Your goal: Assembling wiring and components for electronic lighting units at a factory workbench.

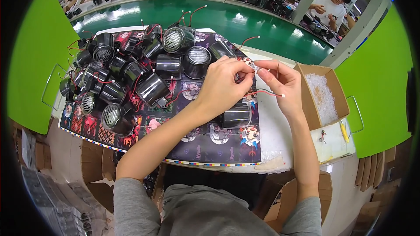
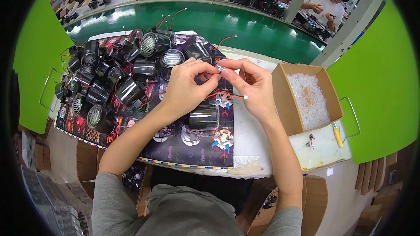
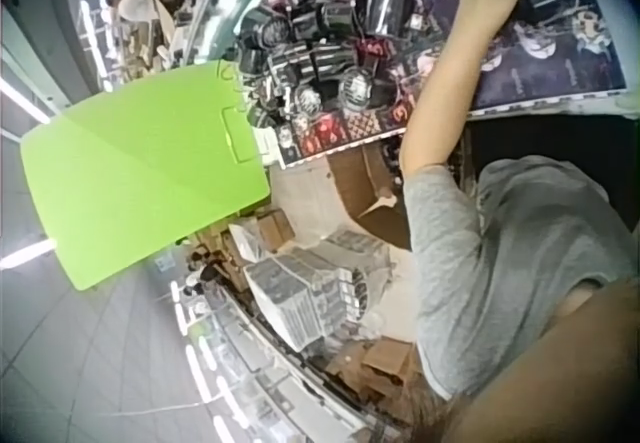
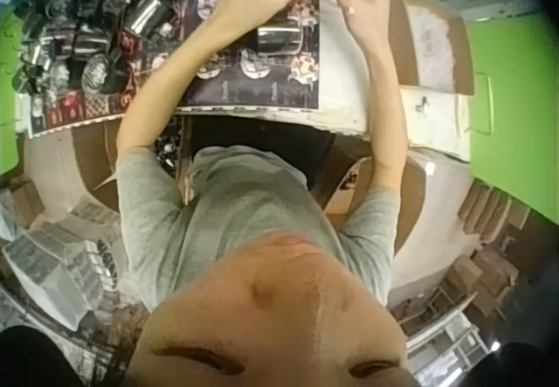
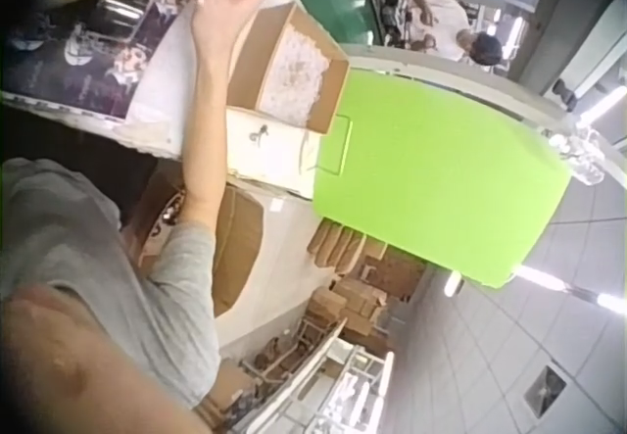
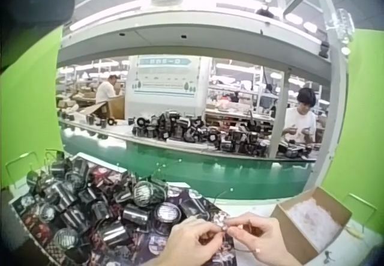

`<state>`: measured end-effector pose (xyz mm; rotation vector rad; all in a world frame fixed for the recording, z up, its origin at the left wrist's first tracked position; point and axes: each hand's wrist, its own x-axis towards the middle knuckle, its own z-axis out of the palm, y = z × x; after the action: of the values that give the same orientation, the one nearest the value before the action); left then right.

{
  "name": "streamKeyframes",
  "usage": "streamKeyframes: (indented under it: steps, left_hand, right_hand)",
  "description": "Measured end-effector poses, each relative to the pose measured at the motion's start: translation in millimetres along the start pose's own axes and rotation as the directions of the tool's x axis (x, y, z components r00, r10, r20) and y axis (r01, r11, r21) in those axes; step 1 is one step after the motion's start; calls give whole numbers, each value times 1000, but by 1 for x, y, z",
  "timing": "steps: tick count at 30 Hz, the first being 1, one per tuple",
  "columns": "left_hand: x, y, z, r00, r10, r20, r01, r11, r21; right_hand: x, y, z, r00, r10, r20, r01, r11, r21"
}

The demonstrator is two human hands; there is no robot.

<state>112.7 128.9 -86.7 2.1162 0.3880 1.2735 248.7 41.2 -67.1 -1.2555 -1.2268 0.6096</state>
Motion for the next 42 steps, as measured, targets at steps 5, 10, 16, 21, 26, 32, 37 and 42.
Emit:
streamKeyframes:
  steps: [5, 10, 16, 21, 26, 32, 37, 42]
  left_hand:
    - [-1, 3, -1, 1000, 30, -10, -29, 998, 47]
    - [-1, 3, 1, 998, 55, -11, -54, 998, 42]
    - [0, 4, 0, 998, 60, -31, -59, 998, 26]
    - [-1, 2, 2, 997, 56, -49, -57, 998, -20]
    - [-1, 3, 2, 979, -176, 104, 196, 953, -232]
    - [3, -5, -10, 630, -272, 728, 748, 464, -474]
    - [2, -8, -9, 536, -33, 843, 674, 618, -404]
    - [-1, -6, 1, 576, 21, 817, 490, 791, -366]
  right_hand:
    - [0, 0, 2, 986, -165, -22, 162, 981, -107]
    - [-1, 2, 4, 983, -185, 2, 184, 975, -122]
    - [1, 1, 0, 988, -153, 3, 150, 970, -193]
    - [2, 5, -1, 997, -72, 19, 73, 993, -92]
    - [0, -4, -2, 999, -22, 24, 23, 998, -54]
    - [0, -10, -12, 995, -96, -19, 97, 994, 48]
    - [0, -13, -11, 995, -93, -40, 95, 995, 30]
    - [-3, -19, -12, 964, -267, -12, 267, 963, 37]
